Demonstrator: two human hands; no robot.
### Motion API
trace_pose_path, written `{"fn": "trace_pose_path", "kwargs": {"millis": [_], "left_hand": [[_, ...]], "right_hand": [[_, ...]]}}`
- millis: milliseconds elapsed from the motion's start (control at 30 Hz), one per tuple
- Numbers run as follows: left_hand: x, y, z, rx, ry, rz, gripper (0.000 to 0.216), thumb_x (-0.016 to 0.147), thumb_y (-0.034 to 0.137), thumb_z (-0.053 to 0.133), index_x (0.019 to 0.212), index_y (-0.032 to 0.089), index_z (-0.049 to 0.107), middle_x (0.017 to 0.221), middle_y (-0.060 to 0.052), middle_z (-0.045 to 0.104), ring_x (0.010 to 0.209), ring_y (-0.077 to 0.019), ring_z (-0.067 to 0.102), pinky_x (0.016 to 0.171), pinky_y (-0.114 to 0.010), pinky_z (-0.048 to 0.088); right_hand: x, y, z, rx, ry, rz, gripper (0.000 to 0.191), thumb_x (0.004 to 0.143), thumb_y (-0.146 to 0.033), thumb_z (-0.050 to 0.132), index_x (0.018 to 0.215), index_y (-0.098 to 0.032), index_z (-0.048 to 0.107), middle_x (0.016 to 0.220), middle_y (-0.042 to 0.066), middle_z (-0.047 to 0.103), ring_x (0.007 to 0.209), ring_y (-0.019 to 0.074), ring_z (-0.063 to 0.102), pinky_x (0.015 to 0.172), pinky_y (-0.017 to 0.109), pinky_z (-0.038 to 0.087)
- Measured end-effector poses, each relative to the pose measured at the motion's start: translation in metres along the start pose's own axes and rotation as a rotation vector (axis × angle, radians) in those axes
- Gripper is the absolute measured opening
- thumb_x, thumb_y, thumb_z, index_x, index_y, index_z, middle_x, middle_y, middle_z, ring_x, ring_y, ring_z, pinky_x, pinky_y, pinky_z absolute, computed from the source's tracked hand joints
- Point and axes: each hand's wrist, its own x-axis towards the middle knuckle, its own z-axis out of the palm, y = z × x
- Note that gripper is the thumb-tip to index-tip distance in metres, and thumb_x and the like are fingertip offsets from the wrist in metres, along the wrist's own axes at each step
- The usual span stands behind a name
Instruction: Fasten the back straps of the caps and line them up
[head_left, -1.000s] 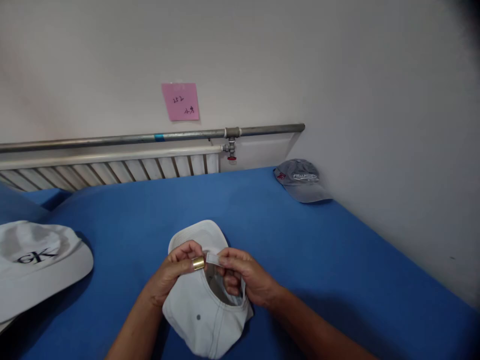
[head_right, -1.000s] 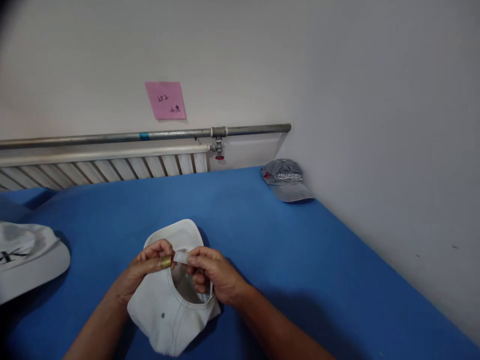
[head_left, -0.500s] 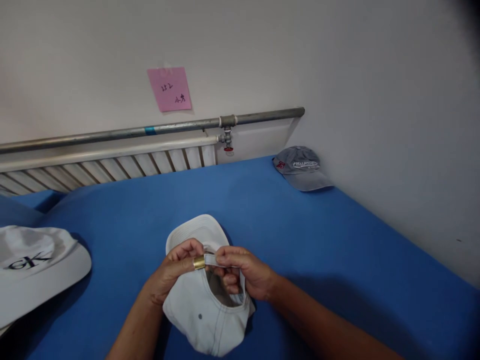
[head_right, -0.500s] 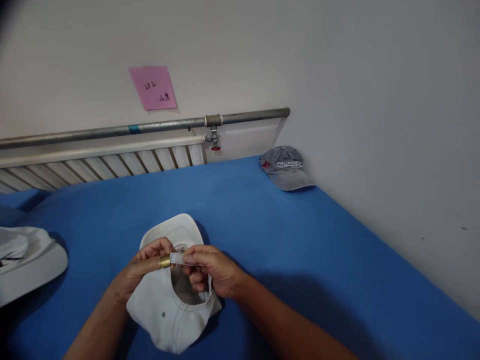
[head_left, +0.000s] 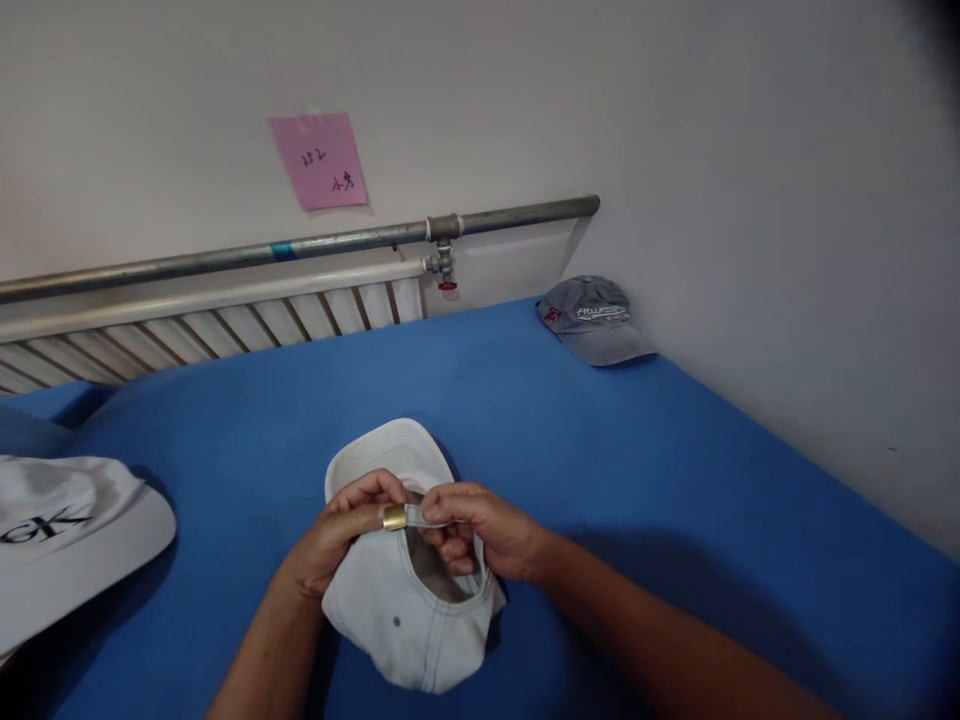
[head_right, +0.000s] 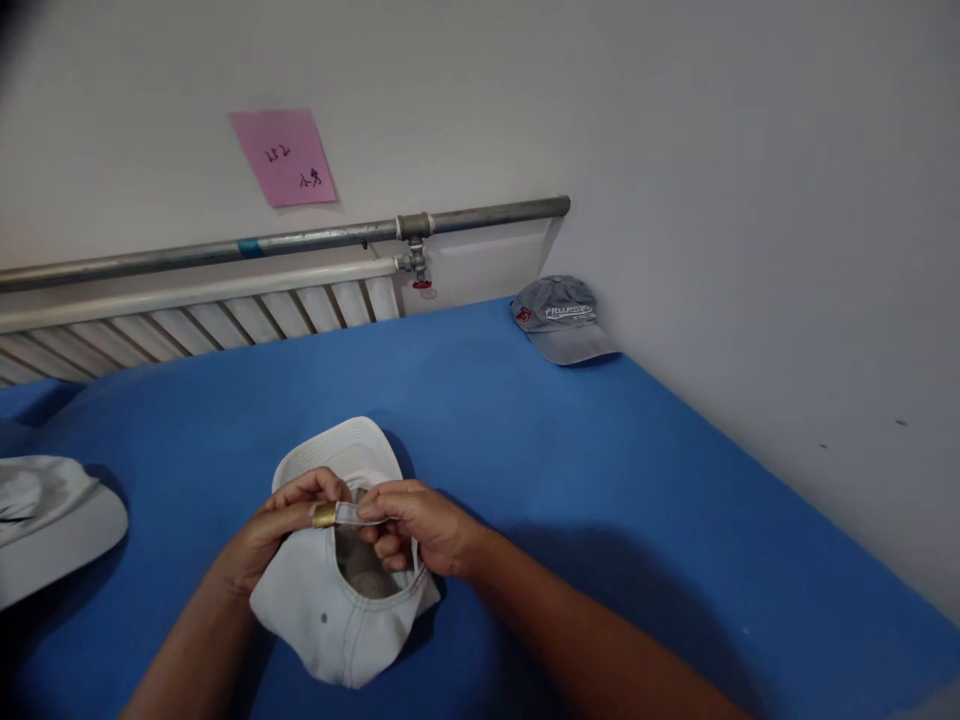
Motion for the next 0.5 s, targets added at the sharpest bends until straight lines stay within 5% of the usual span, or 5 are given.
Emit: {"fn": "trace_pose_path", "kwargs": {"millis": [500], "left_hand": [[-0.0002,0.0028,0.0042,-0.043,-0.018,-0.025,0.011,0.073,0.022,0.073,0.079,0.016,0.067,0.073,-0.002,0.068,0.066,-0.0121,0.062,0.061,-0.019,0.045]], "right_hand": [[0.0009,0.0003,0.0007,-0.008,-0.005,0.030,0.016,0.064,-0.023,0.065,0.067,-0.017,0.051,0.054,-0.006,0.049,0.037,0.0023,0.032,0.036,0.017,0.022]]}}
